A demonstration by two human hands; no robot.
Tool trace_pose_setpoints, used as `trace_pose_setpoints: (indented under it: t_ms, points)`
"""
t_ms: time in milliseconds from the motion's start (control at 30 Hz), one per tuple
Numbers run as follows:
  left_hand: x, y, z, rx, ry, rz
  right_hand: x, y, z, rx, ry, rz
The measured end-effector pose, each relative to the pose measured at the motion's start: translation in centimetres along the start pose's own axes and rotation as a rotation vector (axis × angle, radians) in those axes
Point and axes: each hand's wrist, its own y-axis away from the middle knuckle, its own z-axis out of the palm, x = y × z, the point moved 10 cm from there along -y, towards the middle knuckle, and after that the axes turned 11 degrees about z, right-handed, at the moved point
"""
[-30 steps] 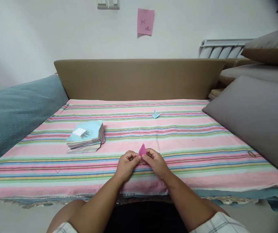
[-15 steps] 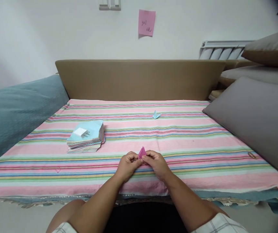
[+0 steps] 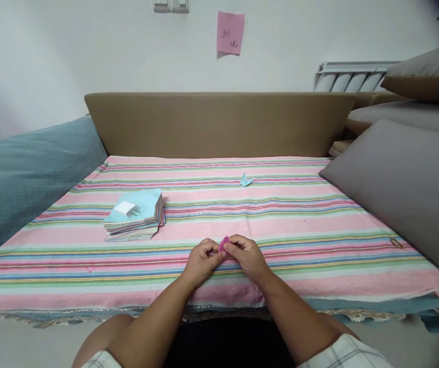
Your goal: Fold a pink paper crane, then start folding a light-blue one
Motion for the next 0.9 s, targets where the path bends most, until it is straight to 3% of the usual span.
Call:
trace_pose_setpoints:
  t_ms: [200,367,467,900]
  points:
    - [-0.6,0.1,0.0,0.026,0.085,-0.034,0.0,0.1,0.2,0.003,0.027,0.006]
    - [-2.1,1.1,1.6,0.039,0.484,-0.267,1.0,0.1,0.4,-0.063,-0.116,0.070]
    - [-2.0,1.4,2.2,0.047,0.582,-0.343,1.4,0.0,0.5,-0.099,-0.149,0.080]
    - [-2.6,1.5,2.2,0.113,0.728,-0.404,1.6,-0.4,0.2,-0.067,-0.226,0.087]
